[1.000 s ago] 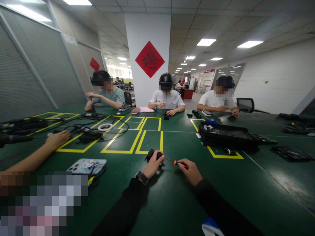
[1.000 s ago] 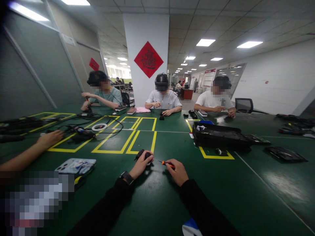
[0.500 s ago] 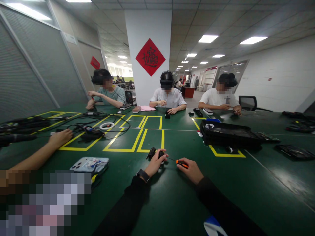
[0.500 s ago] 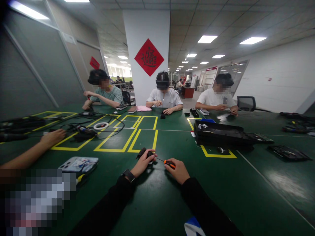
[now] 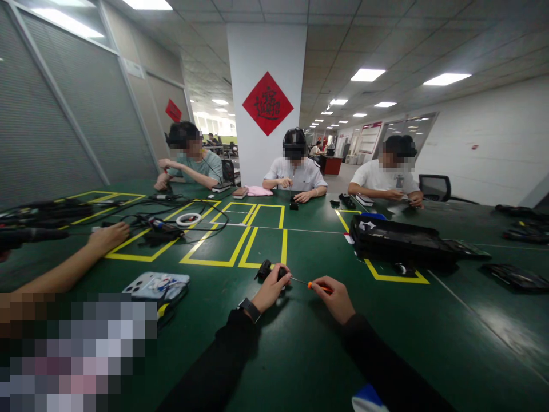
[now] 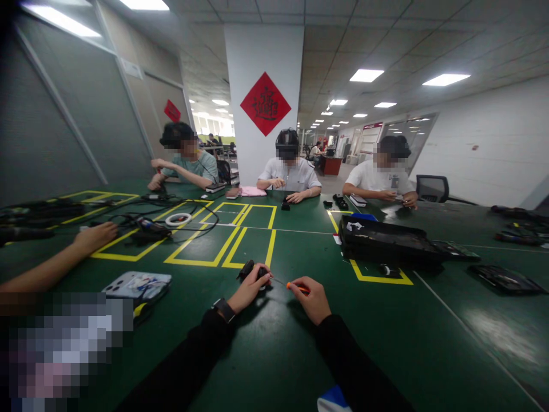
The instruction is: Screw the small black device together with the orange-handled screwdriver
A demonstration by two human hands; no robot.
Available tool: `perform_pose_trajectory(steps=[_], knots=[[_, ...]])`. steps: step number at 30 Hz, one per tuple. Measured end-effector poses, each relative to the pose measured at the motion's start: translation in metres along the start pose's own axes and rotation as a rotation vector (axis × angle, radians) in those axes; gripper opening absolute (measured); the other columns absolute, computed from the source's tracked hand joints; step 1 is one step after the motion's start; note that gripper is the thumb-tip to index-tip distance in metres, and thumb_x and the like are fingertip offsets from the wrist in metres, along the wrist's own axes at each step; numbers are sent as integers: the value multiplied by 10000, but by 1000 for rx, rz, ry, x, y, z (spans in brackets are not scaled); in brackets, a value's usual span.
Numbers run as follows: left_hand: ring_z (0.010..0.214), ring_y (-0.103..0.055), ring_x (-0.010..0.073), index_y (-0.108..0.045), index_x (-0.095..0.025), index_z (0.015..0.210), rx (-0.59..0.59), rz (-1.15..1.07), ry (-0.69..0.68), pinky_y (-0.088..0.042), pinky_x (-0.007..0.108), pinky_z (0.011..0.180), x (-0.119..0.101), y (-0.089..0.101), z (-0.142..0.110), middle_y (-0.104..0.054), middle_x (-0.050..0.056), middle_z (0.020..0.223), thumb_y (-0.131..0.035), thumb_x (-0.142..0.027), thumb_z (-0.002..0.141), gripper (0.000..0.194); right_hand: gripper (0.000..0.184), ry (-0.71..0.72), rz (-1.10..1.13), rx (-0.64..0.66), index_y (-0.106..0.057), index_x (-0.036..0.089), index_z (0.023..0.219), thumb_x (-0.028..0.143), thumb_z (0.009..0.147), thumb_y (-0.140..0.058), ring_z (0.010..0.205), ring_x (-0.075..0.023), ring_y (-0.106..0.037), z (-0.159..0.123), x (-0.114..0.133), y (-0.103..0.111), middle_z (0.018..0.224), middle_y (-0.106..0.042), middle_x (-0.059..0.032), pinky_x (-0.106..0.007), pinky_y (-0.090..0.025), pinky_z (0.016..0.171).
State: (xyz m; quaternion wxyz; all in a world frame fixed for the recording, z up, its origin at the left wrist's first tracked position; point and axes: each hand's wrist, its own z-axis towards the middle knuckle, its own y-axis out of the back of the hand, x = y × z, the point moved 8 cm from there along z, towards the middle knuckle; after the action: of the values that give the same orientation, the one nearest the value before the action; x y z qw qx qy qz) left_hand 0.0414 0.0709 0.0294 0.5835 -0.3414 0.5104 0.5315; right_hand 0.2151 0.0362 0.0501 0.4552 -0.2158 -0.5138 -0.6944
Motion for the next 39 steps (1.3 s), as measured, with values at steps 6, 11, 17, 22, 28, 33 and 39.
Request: perform_pose_trajectory(steps=[6,11,17,22,28,33,39], knots=[[797,-538,132,-479,-198,937,8,30,-21,-423,246,697,-7,1,-2,-541,23,879,-483,-368,780,231,198,73,-72,29,-628,196,881,335,768,-544,761,-142,-544,3,2,-3,829,-546,-27,-256,-444,693],[782,-528,130,-478,-207,950,45,60,-31,-417,243,674,-6,-2,-2,-545,19,881,-466,-359,789,222,211,68,-275,27,-608,240,956,310,770,-535,797,-149,-547,-2,-2,-8,879,-555,-22,-263,-433,717],[732,-538,122,-477,-199,931,42,75,-32,-411,239,666,-1,-3,-1,-547,6,816,-466,-367,792,219,248,59,-579,6,-572,216,979,363,828,-441,805,-177,-540,-8,11,-12,860,-591,-48,-284,-413,711],[729,-542,118,-478,-191,911,2,47,-48,-411,253,709,-4,1,0,-545,5,821,-470,-347,790,197,212,126,-527,53,-576,233,946,319,848,-410,804,-157,-547,-7,18,-15,895,-580,-39,-252,-417,702],[808,-529,133,-477,-187,911,30,63,-100,-397,278,794,-11,1,-1,-555,4,840,-552,-243,729,205,215,87,-338,72,-584,262,981,313,791,-495,814,-175,-575,-4,9,-12,883,-626,-14,-281,-429,732],[821,-524,139,-481,-187,903,8,96,-124,-389,291,811,-9,2,0,-552,3,838,-542,-169,710,203,218,69,-294,64,-598,260,962,327,778,-502,815,-174,-580,-4,7,-10,881,-636,-12,-285,-429,732],[817,-521,138,-488,-186,897,-26,106,-120,-390,284,800,-9,5,1,-548,2,844,-531,-166,716,187,214,50,-270,48,-600,257,954,325,773,-509,809,-170,-583,-3,5,-8,880,-637,-7,-284,-432,734]])
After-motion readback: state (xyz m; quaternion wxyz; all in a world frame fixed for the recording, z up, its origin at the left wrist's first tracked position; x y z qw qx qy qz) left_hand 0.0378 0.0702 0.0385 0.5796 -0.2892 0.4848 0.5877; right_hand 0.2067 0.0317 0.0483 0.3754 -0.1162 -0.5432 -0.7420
